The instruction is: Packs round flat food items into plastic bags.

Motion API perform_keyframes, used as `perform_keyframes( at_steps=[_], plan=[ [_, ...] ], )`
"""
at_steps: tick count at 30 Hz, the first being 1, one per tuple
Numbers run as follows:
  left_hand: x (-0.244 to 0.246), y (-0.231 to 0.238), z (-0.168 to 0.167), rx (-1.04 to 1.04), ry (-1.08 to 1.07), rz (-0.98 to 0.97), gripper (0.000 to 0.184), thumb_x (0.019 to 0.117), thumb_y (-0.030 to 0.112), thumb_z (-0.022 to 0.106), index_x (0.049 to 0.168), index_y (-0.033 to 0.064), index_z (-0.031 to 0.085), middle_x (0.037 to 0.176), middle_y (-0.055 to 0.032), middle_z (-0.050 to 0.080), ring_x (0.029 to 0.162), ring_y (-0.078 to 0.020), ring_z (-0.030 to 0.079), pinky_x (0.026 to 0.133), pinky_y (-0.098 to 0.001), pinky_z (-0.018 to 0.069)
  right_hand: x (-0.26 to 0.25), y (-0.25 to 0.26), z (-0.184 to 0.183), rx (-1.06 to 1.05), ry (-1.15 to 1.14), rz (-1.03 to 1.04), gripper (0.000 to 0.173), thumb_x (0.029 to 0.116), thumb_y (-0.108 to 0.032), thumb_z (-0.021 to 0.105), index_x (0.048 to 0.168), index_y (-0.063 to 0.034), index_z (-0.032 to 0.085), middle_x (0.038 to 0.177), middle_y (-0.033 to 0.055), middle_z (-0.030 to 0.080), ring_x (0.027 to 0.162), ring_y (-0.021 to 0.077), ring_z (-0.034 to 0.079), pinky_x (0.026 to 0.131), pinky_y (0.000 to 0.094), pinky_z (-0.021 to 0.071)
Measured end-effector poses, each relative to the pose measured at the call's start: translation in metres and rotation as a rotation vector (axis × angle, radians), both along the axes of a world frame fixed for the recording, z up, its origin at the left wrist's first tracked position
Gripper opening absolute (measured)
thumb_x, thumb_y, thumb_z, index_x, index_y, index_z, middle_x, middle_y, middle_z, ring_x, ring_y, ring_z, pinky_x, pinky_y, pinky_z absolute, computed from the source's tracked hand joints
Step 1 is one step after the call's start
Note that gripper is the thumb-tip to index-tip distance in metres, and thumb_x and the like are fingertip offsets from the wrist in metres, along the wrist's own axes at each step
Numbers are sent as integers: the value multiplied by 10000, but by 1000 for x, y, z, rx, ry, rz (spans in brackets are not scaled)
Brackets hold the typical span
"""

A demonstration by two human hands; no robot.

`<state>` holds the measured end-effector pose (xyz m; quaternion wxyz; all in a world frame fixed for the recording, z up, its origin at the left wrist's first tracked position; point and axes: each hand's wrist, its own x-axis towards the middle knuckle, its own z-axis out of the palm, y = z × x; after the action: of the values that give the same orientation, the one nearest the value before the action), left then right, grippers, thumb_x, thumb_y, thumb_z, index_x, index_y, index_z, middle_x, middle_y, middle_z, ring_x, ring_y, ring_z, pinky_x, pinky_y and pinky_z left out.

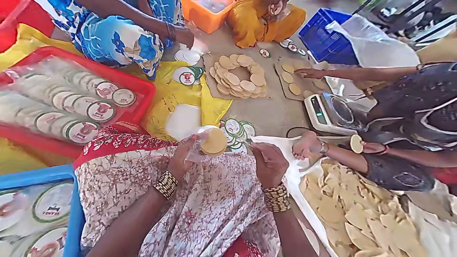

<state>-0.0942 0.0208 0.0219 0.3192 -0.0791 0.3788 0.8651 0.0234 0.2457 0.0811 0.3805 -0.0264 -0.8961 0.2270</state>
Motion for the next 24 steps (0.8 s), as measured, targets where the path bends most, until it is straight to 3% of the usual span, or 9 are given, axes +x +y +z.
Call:
perform_keyframes(
  at_steps=[3,6,11,14,16,19,24],
  plan=[
    [8,-1,0,3,-12,-31,328,1114,149,336,1157,-11,619,998,-106,739,873,-202,738,745,-367,636,0,-6,-2,267,-1,32,227,1032,-174,563,1003,-95,773,989,73,774,1028,253,691,973,372,503],
    [10,-4,-2,22,1,-52,340,1113,150,330,1168,-18,620,1022,-112,737,894,-206,736,757,-368,633,3,-11,-3,335,-40,74,291,1038,-79,470,1108,-102,751,1043,82,765,1064,272,669,978,388,483],
    [10,-3,5,13,24,-29,308,1108,149,363,1129,3,633,967,-79,738,863,-168,733,759,-335,633,14,-12,1,65,-3,49,208,975,-223,670,891,-81,796,872,51,755,978,164,673,954,275,493],
    [10,-2,8,28,10,-48,311,1105,148,360,1120,7,637,962,-82,743,853,-177,740,747,-343,637,17,-13,8,97,40,8,234,974,-277,686,836,-97,745,820,32,709,960,154,637,959,275,453],
    [9,-3,5,46,18,-77,325,1108,151,352,1109,10,645,966,-82,747,853,-172,740,744,-338,635,18,-14,11,218,60,-3,240,1010,-295,646,865,-117,719,844,40,703,989,194,629,982,329,427],
    [10,-4,1,65,22,-109,340,1110,162,342,1130,14,647,991,-85,747,877,-181,739,762,-348,632,16,-16,6,371,78,18,180,1044,-203,558,945,-156,700,963,42,707,1052,229,609,1022,384,397],
    [12,-4,2,107,-8,-102,326,1111,166,345,1124,15,634,979,-92,746,880,-192,740,771,-365,634,14,-24,-12,415,2,110,161,1043,-167,540,1011,-181,697,1051,35,716,1116,255,605,1058,409,390]
  ],
)
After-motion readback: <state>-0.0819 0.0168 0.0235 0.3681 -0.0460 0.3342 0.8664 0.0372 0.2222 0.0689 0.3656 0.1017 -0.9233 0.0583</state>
